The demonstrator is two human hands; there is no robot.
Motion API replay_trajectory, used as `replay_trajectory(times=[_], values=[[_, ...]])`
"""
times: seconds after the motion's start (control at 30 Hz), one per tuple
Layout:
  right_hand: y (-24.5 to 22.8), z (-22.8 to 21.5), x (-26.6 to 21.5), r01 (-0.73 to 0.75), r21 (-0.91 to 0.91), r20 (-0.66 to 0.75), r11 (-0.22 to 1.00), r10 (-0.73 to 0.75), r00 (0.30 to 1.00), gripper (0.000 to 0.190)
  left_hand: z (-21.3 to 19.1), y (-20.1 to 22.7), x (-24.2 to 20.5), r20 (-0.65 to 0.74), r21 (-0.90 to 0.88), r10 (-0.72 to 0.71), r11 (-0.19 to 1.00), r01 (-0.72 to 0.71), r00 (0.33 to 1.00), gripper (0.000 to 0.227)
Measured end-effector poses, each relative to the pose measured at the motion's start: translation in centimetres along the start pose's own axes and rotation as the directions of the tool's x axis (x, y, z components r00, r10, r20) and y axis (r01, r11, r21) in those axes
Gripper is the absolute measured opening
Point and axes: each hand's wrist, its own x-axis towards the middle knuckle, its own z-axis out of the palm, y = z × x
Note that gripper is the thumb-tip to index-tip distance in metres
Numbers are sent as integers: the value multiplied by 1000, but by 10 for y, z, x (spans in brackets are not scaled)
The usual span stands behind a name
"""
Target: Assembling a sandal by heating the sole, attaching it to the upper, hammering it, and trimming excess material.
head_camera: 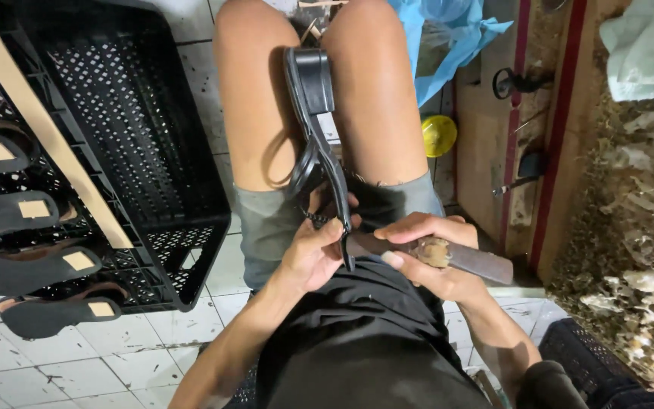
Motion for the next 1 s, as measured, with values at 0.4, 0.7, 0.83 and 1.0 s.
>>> replay_trajectory(times=[0.4,0.7,0.83,1.0], values=[[10,-5,14,-96,52,48,994,94,994,15,-24,-7,3,-8,26,-53,998,53,999,37],[10,2,9,-116,-222,-68,968,104,992,16,-15,6,9,-31,41,-39,998,40,999,32],[-6,11,21,-132,-223,-144,966,101,984,18,-15,6,10,-18,11,-47,999,47,999,30],[5,4,4,-131,-45,-167,990,122,978,16,-17,-3,5,-47,-15,-71,997,70,996,31]])
